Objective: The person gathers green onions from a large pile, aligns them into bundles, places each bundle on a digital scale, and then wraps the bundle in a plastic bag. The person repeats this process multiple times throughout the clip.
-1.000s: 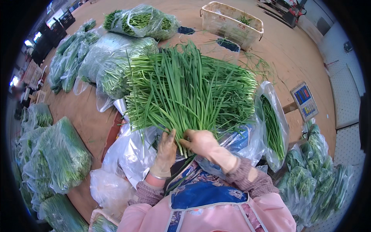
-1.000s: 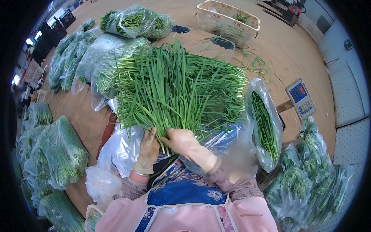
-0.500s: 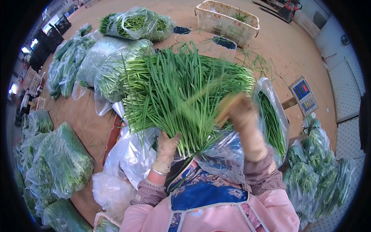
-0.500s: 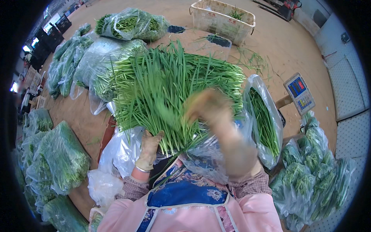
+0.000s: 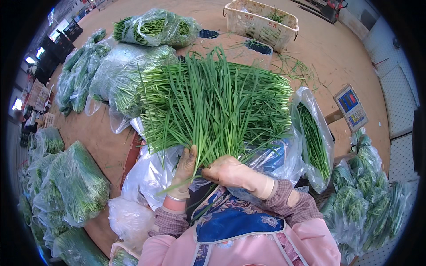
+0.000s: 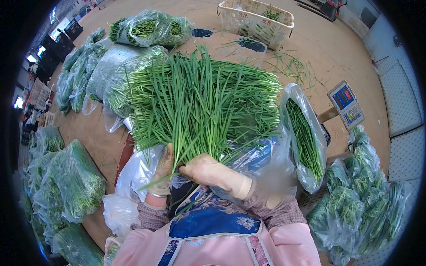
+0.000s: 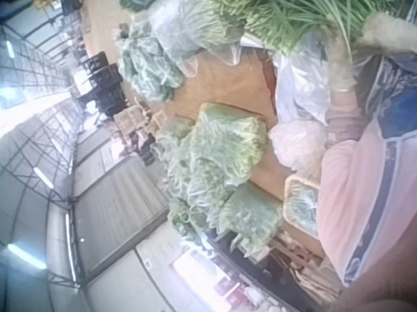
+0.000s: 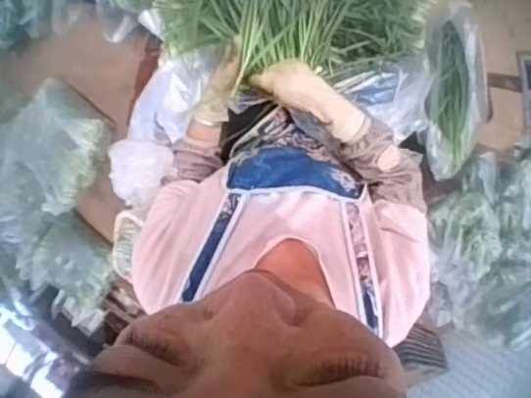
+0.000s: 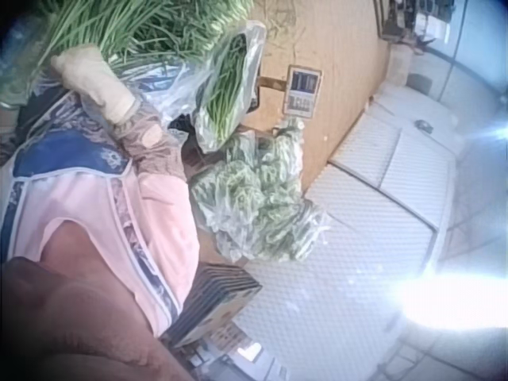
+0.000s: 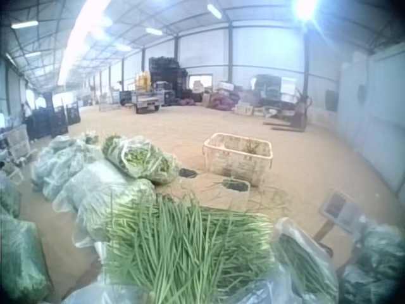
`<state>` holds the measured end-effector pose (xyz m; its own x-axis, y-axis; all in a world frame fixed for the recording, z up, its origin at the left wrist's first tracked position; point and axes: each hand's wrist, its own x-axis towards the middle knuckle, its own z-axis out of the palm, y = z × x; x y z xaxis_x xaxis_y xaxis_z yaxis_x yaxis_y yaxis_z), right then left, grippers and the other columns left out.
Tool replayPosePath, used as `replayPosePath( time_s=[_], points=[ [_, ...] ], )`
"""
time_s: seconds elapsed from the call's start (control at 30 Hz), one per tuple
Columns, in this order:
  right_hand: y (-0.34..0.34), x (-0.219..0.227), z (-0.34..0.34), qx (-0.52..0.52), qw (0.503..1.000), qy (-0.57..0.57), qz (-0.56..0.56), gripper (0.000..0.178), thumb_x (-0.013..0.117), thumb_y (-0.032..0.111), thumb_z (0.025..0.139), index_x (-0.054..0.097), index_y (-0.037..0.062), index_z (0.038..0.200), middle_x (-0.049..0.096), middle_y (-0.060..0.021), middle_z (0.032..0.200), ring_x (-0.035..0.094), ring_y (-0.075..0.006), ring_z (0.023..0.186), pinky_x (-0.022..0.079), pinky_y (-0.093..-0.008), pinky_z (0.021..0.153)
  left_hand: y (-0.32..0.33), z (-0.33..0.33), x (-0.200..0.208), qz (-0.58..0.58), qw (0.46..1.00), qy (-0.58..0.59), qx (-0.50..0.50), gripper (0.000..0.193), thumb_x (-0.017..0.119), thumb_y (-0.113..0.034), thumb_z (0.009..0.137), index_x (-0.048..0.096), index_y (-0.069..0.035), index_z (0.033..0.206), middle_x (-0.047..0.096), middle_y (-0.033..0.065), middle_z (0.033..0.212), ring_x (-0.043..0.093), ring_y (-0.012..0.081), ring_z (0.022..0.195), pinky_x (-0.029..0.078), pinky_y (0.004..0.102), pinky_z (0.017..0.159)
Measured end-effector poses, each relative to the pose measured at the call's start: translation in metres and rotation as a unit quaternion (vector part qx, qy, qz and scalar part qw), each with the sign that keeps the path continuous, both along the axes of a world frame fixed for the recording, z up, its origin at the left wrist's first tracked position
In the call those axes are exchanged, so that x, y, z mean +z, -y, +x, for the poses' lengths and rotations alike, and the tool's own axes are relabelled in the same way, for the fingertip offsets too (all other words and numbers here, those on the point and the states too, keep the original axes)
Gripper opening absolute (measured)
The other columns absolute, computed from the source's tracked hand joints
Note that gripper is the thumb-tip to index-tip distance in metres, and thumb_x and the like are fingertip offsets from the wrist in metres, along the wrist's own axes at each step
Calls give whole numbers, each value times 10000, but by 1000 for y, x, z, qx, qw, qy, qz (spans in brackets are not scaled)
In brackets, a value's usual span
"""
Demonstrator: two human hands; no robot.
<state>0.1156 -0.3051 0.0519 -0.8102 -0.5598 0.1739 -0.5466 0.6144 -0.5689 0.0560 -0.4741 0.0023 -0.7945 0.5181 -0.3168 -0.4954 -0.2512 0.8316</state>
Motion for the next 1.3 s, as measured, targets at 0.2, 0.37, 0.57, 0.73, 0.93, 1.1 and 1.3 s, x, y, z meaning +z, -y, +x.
replayPosePath(
  time_s=[0.2, 0.37, 0.57, 0.73, 0.93, 1.1, 1.3],
  points=[
    [-33, 45, 3, -80, 973, 144, -161, 176, 659, 196, 811, 645, 51, 909, 634, -126, 766, 627, -268, 692, 491, -319, 602, -16, 2, -26, -164, 973, -115, 117, 376, 626, -79, 831, 509, -10, 1181, 601, 102, 1094, 574, 196, 963, 439, 300, 853],
    [-77, 96, -6, -212, 824, 144, -505, 229, 563, 260, 883, 617, 39, 905, 634, -89, 788, 599, -143, 662, 489, -268, 619, -16, 3, -31, -243, 943, -179, 140, 334, 595, -53, 842, 516, 14, 1160, 606, 104, 1092, 576, 197, 961, 434, 284, 848],
    [-73, 29, -15, -389, 832, 297, -262, 413, 537, 427, 875, 605, 51, 1031, 636, -59, 741, 604, -136, 667, 484, -301, 609, -17, 10, -19, 22, 978, 15, 209, 268, 514, -39, 907, 506, -28, 1175, 585, 56, 1114, 573, 147, 949, 464, 274, 839],
    [-25, -20, -20, -326, 927, 167, 80, 312, 606, 342, 828, 618, 37, 890, 634, -176, 755, 619, -352, 680, 498, -385, 626, -18, 13, -14, 77, 973, 20, 218, 252, 483, -111, 937, 473, -39, 1178, 573, 41, 1081, 568, 149, 944, 487, 283, 817],
    [-6, -1, 8, -244, 964, 26, -104, 220, 584, 268, 848, 599, 50, 826, 591, -157, 647, 597, -332, 621, 484, -397, 554, -12, 22, -29, -260, 932, -214, 138, 747, 579, -400, 855, 220, 40, 1340, 370, 186, 1321, 433, 283, 1177, 376, 367, 973],
    [5, 9, 3, -66, 996, -40, -49, 215, 586, 244, 836, 541, 61, 733, 554, -128, 614, 569, -317, 567, 449, -399, 493, -6, 13, -84, -453, 712, -535, 34, 1079, 659, -501, 734, 25, 78, 1387, 241, 260, 1401, 276, 380, 1295, 228, 385, 1091],
    [6, 49, 7, 42, 974, -25, -220, 149, 610, 192, 832, 592, 48, 795, 567, -85, 612, 590, -251, 596, 465, -365, 554, -31, 14, -50, -124, 941, -286, 131, 1037, 755, -129, 657, 66, 4, 1420, 300, 194, 1401, 333, 287, 1283, 257, 335, 1074]
  ],
)
